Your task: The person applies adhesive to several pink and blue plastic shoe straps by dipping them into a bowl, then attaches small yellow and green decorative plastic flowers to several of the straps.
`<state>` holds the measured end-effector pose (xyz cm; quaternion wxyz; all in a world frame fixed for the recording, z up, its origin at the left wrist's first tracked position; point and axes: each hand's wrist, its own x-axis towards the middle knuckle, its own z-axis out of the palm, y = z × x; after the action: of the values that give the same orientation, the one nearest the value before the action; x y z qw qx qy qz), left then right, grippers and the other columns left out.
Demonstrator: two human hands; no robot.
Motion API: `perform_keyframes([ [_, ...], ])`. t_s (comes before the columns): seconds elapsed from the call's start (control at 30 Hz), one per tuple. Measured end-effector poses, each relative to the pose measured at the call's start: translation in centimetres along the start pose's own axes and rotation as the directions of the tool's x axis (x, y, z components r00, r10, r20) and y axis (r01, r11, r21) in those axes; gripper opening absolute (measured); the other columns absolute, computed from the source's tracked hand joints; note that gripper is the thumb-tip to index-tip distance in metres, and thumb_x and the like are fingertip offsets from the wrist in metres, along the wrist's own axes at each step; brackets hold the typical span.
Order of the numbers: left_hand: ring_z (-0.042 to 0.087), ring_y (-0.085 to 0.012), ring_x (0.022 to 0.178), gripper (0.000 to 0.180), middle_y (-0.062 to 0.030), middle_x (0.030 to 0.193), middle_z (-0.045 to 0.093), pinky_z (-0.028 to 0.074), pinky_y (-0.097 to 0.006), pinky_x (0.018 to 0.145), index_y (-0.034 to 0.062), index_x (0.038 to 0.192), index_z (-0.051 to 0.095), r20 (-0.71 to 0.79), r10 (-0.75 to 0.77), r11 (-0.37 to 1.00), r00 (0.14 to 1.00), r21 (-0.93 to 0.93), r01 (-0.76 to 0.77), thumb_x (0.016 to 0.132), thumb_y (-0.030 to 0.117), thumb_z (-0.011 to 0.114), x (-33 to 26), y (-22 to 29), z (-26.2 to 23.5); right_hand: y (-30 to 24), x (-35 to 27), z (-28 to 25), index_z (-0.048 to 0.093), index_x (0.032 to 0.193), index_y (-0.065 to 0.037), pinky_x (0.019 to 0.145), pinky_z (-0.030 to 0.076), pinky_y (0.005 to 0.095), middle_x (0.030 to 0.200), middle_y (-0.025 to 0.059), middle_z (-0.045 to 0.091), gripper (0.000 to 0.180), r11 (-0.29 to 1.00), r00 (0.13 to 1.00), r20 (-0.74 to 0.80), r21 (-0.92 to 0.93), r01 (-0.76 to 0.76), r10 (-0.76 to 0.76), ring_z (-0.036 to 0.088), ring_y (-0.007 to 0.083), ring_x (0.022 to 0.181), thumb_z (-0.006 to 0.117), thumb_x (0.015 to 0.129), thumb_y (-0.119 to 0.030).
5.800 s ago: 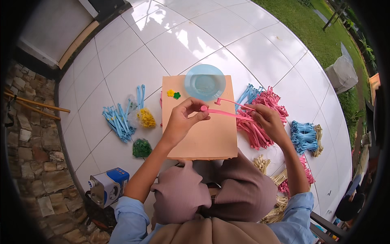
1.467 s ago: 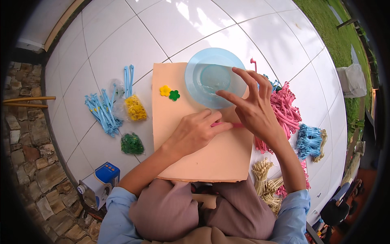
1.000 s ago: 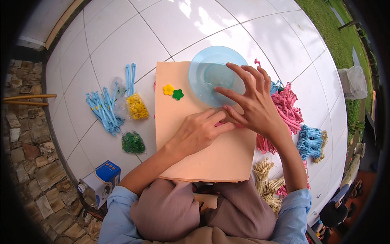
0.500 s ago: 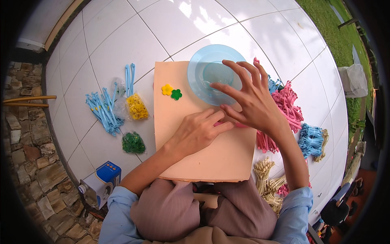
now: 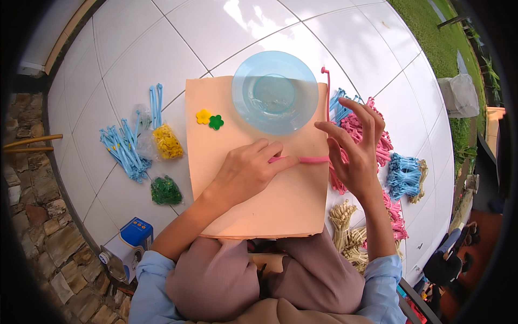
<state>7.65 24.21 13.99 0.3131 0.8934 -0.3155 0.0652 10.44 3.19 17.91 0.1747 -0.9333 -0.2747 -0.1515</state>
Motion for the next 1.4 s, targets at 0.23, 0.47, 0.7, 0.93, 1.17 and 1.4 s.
perform_keyframes([
  [0.23,0.054,-0.0165,0.066,0.032,-0.0016,0.071,0.046,0.046,-0.030,0.053,0.0187,0.097,0.067,0.011,-0.010,1.000,1.000,0.014,0.010,0.069,0.005,0.060,0.3,0.2,-0.1,-1.0,-4.4,0.1,0.065,0.091,-0.023,0.099,0.027,0.0514,0.126,0.0059,0.046,0.039,1.000,1.000,0.031,-0.015,-0.005,0.005,0.040,0.0282,0.112,0.068,0.055,-0.009],
  [0.47,0.054,-0.0168,0.066,0.033,-0.0017,0.071,0.047,0.047,-0.030,0.054,0.0177,0.097,0.067,0.009,-0.012,1.000,1.000,0.008,0.012,0.068,0.004,0.061,0.4,0.2,-0.1,-0.9,-4.2,0.2,0.063,0.092,-0.024,0.099,0.027,0.0512,0.128,0.0032,0.046,0.040,0.999,0.997,0.066,-0.043,0.031,-0.028,0.041,0.0270,0.111,0.069,0.054,-0.011],
  [0.7,0.054,-0.0167,0.066,0.033,-0.0017,0.071,0.048,0.046,-0.030,0.053,0.0174,0.096,0.067,0.016,-0.012,1.000,1.000,0.021,0.012,0.067,0.002,0.062,0.5,0.0,-0.2,0.2,-3.6,-0.5,0.058,0.096,-0.008,0.094,0.034,0.0440,0.117,0.0116,0.050,0.030,0.966,0.968,-0.094,0.138,-0.218,0.232,0.043,0.0290,0.108,0.064,0.067,0.000],
  [0.93,0.054,-0.0160,0.068,0.032,-0.0013,0.073,0.048,0.047,-0.029,0.054,0.0169,0.099,0.064,0.006,0.032,0.999,0.999,0.028,-0.032,0.069,0.005,0.061,-0.1,0.2,0.0,0.6,-4.2,2.4,0.031,0.115,-0.003,0.072,0.047,0.0281,0.097,0.0128,0.054,0.042,0.500,0.793,0.221,0.672,-0.546,0.569,0.058,0.0153,0.085,0.055,0.082,0.002],
  [1.17,0.057,-0.0203,0.064,0.016,-0.0051,0.074,0.054,0.048,-0.030,0.057,0.0064,0.089,0.053,-0.058,0.063,0.971,0.996,-0.228,-0.075,0.078,0.006,0.065,-0.5,2.9,-0.2,-0.4,-7.4,-1.3,0.022,0.116,-0.006,0.066,0.051,0.0265,0.085,0.0091,0.051,0.049,0.256,0.731,0.171,0.864,-0.434,0.660,0.059,0.0159,0.078,0.054,0.080,0.007],
  [1.4,0.056,-0.0226,0.083,0.028,-0.0101,0.090,0.057,0.050,-0.033,0.074,0.0054,0.098,0.044,-0.286,0.152,0.907,0.946,-0.340,-0.248,0.079,0.000,0.063,-0.4,6.9,-8.1,-6.3,-5.5,-14.3,0.022,0.120,-0.006,0.074,0.052,0.0298,0.093,0.0124,0.053,0.061,0.134,0.881,0.217,0.946,-0.297,0.420,0.060,0.0186,0.084,0.067,0.079,-0.003],
])
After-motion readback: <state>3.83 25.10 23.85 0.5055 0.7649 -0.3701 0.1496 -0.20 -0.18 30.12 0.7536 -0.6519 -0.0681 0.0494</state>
